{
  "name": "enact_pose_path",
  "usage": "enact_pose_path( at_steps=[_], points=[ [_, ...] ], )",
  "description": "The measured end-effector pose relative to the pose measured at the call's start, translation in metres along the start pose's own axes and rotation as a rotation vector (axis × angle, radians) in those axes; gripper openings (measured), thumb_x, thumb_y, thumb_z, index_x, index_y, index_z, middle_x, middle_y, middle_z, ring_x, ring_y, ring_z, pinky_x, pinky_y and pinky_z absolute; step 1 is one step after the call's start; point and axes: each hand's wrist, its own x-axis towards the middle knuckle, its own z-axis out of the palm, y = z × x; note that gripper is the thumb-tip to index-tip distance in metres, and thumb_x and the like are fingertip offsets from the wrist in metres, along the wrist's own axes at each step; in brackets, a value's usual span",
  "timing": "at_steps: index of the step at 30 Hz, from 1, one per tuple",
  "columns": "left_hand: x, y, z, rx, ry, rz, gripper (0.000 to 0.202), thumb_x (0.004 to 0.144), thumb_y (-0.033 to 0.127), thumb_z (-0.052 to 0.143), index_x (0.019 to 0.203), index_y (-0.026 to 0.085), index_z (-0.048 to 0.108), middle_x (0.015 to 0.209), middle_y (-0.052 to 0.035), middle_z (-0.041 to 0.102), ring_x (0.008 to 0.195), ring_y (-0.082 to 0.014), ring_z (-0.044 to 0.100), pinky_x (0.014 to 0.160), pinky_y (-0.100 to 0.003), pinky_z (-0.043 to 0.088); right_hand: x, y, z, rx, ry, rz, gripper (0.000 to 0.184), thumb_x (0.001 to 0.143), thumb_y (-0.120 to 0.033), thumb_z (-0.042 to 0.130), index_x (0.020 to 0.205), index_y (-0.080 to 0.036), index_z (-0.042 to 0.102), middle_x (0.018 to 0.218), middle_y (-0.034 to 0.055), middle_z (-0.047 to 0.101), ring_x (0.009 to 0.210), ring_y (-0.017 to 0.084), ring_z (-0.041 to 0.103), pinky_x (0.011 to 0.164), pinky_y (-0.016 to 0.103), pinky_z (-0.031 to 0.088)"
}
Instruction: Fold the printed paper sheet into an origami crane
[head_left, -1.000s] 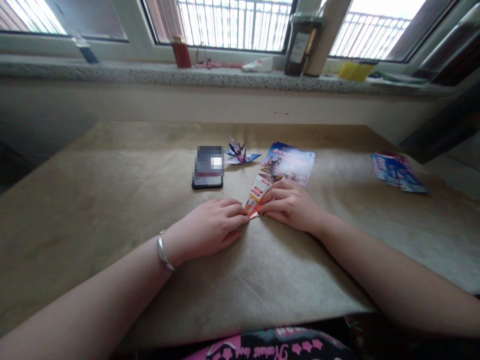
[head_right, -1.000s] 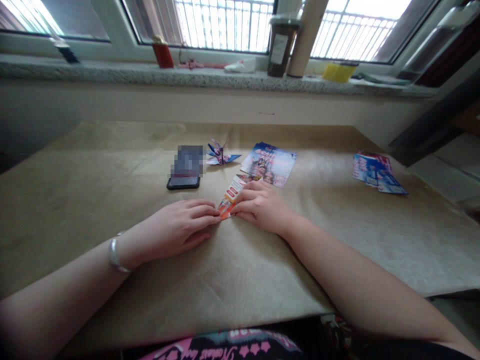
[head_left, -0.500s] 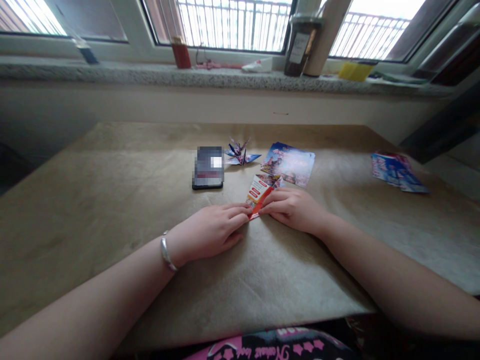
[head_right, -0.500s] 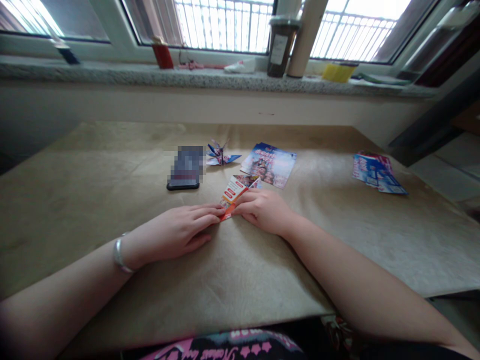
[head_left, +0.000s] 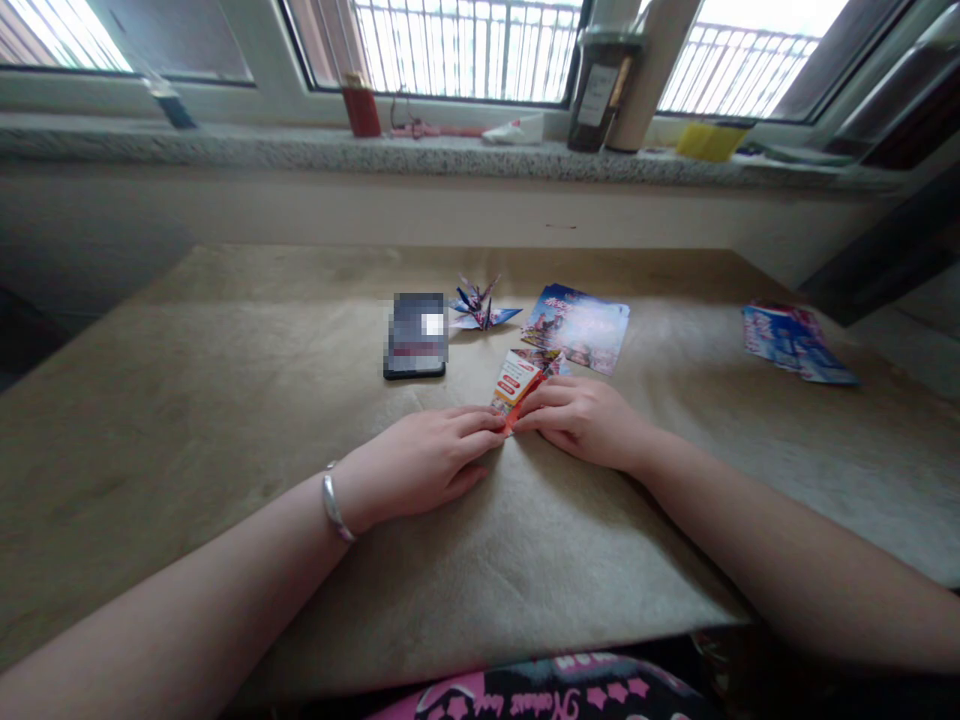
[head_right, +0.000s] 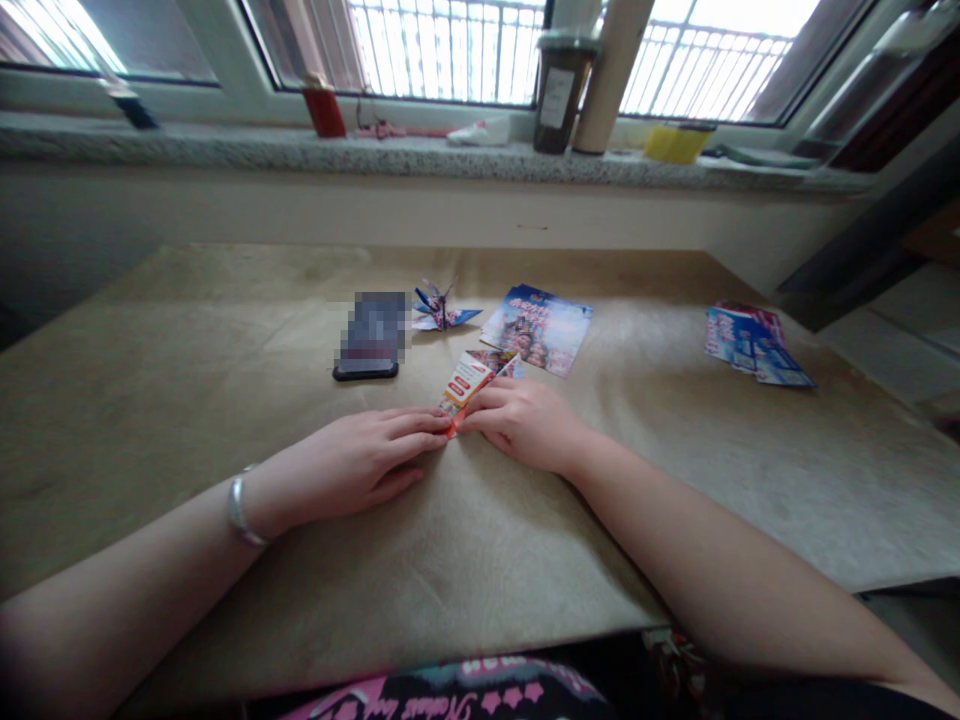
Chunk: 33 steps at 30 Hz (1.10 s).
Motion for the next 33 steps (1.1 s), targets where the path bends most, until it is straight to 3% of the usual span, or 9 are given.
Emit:
enact_pose_path(
  at_steps=[16,33],
  points=[
    [0.003,0.003,0.001,0.090,0.047,0.027,0.026,0.090,0.023,0.049,0.112,0.014,0.059,0.126,-0.0110,0.058,0.115,-0.0233,0.056,0.098,-0.037,0.049,0.010,-0.009,-0.001,-0.201,-0.066,-0.131,0.021,0.094,-0.023,0.047,0.095,-0.020,0.068,0.098,0.0032,0.070,0.091,0.017,0.059,0.075,0.029,0.046],
    [0.001,-0.001,-0.002,-0.025,-0.010,0.023,0.019,0.090,0.020,0.048,0.104,0.017,0.061,0.121,-0.0090,0.058,0.113,-0.0202,0.055,0.098,-0.034,0.048,0.002,0.001,-0.004,-0.084,-0.065,-0.061,0.022,0.090,-0.017,0.047,0.086,-0.021,0.068,0.095,0.0041,0.070,0.086,0.016,0.061,0.074,0.028,0.047]
  ],
)
